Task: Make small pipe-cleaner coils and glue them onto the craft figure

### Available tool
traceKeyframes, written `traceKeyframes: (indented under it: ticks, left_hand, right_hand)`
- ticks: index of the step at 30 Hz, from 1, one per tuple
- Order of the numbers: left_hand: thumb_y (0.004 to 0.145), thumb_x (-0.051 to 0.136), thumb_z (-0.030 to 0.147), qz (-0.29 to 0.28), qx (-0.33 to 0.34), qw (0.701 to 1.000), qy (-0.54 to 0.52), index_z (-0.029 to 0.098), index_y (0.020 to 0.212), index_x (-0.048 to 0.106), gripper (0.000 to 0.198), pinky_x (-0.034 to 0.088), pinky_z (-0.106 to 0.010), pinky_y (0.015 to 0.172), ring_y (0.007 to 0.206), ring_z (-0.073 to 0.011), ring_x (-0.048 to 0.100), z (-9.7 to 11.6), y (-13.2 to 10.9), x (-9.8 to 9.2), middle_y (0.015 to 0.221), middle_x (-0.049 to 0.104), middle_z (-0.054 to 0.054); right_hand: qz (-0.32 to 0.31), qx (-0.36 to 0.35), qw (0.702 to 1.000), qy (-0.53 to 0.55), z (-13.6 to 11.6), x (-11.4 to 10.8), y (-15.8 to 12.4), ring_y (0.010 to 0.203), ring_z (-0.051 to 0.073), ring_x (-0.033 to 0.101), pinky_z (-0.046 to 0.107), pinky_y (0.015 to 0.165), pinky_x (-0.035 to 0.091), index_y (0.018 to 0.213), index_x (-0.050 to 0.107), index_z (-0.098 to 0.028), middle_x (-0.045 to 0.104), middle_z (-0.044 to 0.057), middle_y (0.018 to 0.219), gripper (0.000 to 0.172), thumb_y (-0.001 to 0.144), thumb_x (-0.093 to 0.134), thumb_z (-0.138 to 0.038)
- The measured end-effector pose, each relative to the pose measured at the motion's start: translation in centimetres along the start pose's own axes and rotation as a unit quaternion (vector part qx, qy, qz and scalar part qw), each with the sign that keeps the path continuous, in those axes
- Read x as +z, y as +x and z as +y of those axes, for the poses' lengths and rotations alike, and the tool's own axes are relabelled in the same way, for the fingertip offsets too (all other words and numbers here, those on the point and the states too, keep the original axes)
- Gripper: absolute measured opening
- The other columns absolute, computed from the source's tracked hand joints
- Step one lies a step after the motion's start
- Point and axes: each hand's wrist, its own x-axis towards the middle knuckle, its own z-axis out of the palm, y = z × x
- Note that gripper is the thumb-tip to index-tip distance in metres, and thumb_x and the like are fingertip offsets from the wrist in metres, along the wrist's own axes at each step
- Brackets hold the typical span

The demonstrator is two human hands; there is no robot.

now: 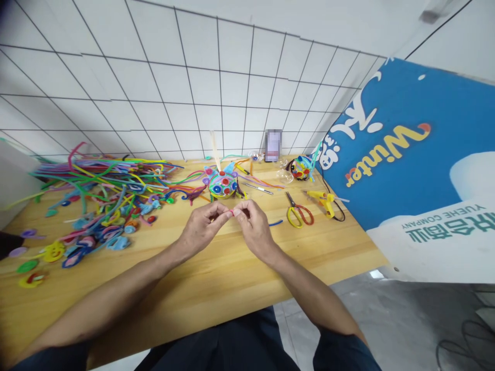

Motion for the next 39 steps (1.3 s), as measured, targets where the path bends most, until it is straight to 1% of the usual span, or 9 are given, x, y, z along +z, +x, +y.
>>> traceKeyframes:
  ticks: [4,8,13,17,22,26,30,33,39]
  left_hand:
    - [0.095,0.065,0.042,0.006,-0.037,0.999,-0.027,0.016,0.078,0.064,0.03,0.035,-0.024,0.058,0.058,-0.0097,0.044,-0.9,0.1,0.4,0.064,0.054,0.003]
    - [0.093,0.067,0.052,-0.008,-0.076,0.993,-0.089,0.017,0.075,0.06,0.04,0.034,-0.023,0.057,0.06,-0.01,0.04,-1.7,0.5,0.3,0.064,0.047,0.004]
    - [0.094,0.066,0.051,-0.031,-0.066,0.994,-0.076,0.017,0.075,0.06,0.039,0.035,-0.023,0.057,0.059,-0.0098,0.041,-1.8,0.7,0.1,0.064,0.047,0.004]
    - [0.096,0.063,0.045,-0.037,-0.032,0.999,-0.012,0.017,0.078,0.064,0.033,0.036,-0.023,0.057,0.058,-0.0101,0.046,-1.5,0.4,0.2,0.063,0.055,0.003]
    - [0.096,0.063,0.047,-0.011,-0.02,0.999,0.027,0.017,0.077,0.064,0.037,0.037,-0.023,0.056,0.056,-0.0099,0.049,-1.8,0.4,0.4,0.063,0.058,0.003]
    - [0.097,0.063,0.045,-0.018,-0.02,0.999,0.045,0.016,0.078,0.066,0.034,0.038,-0.023,0.057,0.057,-0.0104,0.051,-2.4,0.3,0.4,0.065,0.061,0.002]
    - [0.093,0.067,0.039,-0.011,-0.042,0.999,0.009,0.017,0.099,0.069,0.023,0.038,-0.023,0.057,0.058,-0.0098,0.049,-3.0,0.6,0.8,0.071,0.059,0.003]
    - [0.087,0.074,0.043,-0.036,-0.083,0.993,-0.071,0.018,0.122,0.063,0.044,0.037,-0.022,0.055,0.057,-0.0092,0.046,-3.2,1.5,1.6,0.076,0.059,0.004]
    - [0.094,0.064,0.043,-0.112,-0.06,0.987,-0.096,0.016,0.082,0.069,0.031,0.044,-0.025,0.066,0.069,-0.0132,0.056,-2.5,2.5,3.6,0.075,0.065,-0.001]
  right_hand:
    - [0.01,0.036,0.997,0.067,1.0,0.7,0.3,0.072,0.016,0.055,0.029,0.068,0.046,0.09,0.06,-0.022,0.06,0.0,0.078,0.029,0.093,0.062,-0.051]
    - [-0.014,0.054,0.991,0.12,1.4,-0.5,1.1,0.07,0.015,0.057,0.029,0.068,0.049,0.101,0.062,-0.022,0.061,-0.001,0.078,0.037,0.09,0.065,-0.057]
    - [-0.038,0.006,0.999,0.008,0.3,-2.1,1.6,0.081,0.016,0.062,0.029,0.074,0.05,0.105,0.066,-0.022,0.068,0.002,0.091,0.024,0.094,0.063,-0.043]
    - [-0.07,-0.033,0.994,-0.073,0.1,-1.9,1.8,0.077,0.015,0.063,0.027,0.07,0.047,0.093,0.069,-0.022,0.07,0.001,0.085,0.008,0.091,0.065,-0.029]
    - [-0.038,-0.058,0.994,-0.086,1.3,-1.0,1.7,0.072,0.016,0.063,0.028,0.067,0.046,0.088,0.072,-0.022,0.073,0.002,0.081,0.01,0.091,0.065,-0.029]
    - [-0.064,-0.048,0.994,-0.081,1.6,-1.4,2.1,0.074,0.016,0.066,0.028,0.07,0.047,0.089,0.073,-0.022,0.074,0.002,0.082,0.009,0.091,0.066,-0.028]
    - [-0.065,0.0,0.998,-0.024,1.5,-2.7,3.2,0.072,0.015,0.063,0.028,0.068,0.047,0.085,0.07,-0.021,0.072,0.0,0.078,0.015,0.089,0.069,-0.035]
    - [-0.051,0.045,0.995,0.075,1.6,-3.3,4.0,0.074,0.016,0.064,0.03,0.071,0.049,0.086,0.072,-0.02,0.074,0.002,0.082,0.025,0.085,0.076,-0.045]
    - [-0.028,0.091,0.978,0.186,1.1,-5.2,5.8,0.059,0.011,0.051,0.029,0.059,0.041,0.077,0.072,-0.022,0.068,-0.001,0.072,0.03,0.073,0.088,-0.047]
